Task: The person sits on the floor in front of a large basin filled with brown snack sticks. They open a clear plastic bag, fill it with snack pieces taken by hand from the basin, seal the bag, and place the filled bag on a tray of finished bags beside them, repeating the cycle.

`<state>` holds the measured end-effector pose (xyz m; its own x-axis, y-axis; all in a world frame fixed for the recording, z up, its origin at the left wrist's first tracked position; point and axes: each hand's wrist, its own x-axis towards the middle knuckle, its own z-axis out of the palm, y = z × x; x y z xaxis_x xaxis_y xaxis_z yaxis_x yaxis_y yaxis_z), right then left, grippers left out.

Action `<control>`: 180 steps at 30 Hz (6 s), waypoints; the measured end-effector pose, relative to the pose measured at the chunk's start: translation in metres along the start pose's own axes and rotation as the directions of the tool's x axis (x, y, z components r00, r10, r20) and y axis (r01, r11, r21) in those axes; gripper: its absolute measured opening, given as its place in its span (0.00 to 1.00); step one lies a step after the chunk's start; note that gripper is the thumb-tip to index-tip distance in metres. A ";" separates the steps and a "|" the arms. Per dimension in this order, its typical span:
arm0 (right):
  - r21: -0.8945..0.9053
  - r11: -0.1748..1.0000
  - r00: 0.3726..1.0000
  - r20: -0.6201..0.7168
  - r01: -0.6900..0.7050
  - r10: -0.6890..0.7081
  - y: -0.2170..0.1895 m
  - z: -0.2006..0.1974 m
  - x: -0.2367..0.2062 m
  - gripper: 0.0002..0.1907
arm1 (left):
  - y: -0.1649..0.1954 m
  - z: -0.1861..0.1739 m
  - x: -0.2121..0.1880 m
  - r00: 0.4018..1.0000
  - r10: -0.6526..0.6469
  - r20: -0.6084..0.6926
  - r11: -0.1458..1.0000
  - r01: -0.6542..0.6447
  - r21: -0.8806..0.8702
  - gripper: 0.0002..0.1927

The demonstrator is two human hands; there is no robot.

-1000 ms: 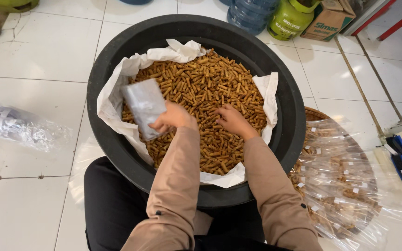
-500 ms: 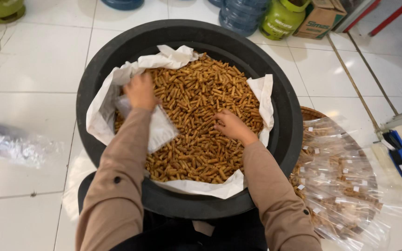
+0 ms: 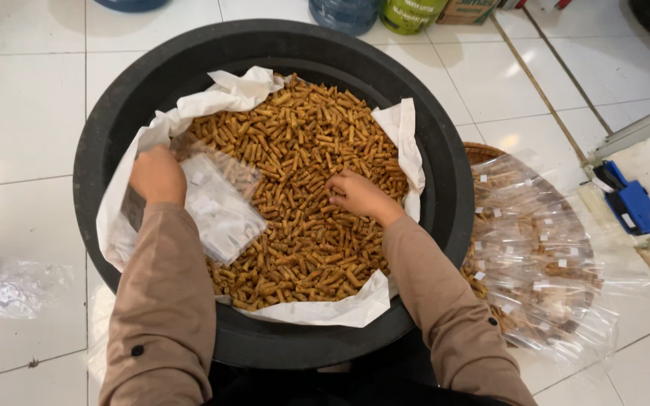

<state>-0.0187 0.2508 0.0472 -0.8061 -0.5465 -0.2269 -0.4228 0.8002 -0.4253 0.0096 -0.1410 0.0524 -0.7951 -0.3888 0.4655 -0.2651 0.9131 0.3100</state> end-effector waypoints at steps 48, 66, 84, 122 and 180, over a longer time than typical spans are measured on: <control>0.515 0.774 0.794 -0.607 0.368 0.026 -0.103 0.011 -0.030 0.27 | 0.163 -0.003 -0.085 0.956 0.287 0.064 0.576 -0.118 -0.809 0.39; 0.841 0.435 0.900 -0.415 0.322 0.136 -0.061 -0.007 -0.006 0.49 | 0.195 -0.022 -0.104 0.962 0.175 0.209 0.403 0.123 -0.907 0.54; -0.104 0.994 0.815 0.572 -0.041 0.093 -0.054 0.011 -0.075 0.50 | 0.098 0.023 -0.037 0.682 -0.174 0.711 -0.649 0.464 -0.604 0.49; -0.255 0.967 0.825 0.545 -0.011 0.153 -0.011 0.058 -0.090 0.27 | 0.128 0.037 -0.062 0.545 0.131 0.828 -0.774 0.578 -0.258 0.51; -0.103 0.994 0.824 0.559 -0.040 0.091 -0.042 0.060 -0.058 0.24 | 0.127 0.049 -0.059 0.563 0.190 0.805 -0.912 0.404 -0.067 0.47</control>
<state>0.0707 0.2345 0.0254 -0.4708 -0.5159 -0.7156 -0.4308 0.8423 -0.3239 -0.0038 0.0036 0.0235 -0.9366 0.0535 -0.3463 -0.0425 -0.9983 -0.0392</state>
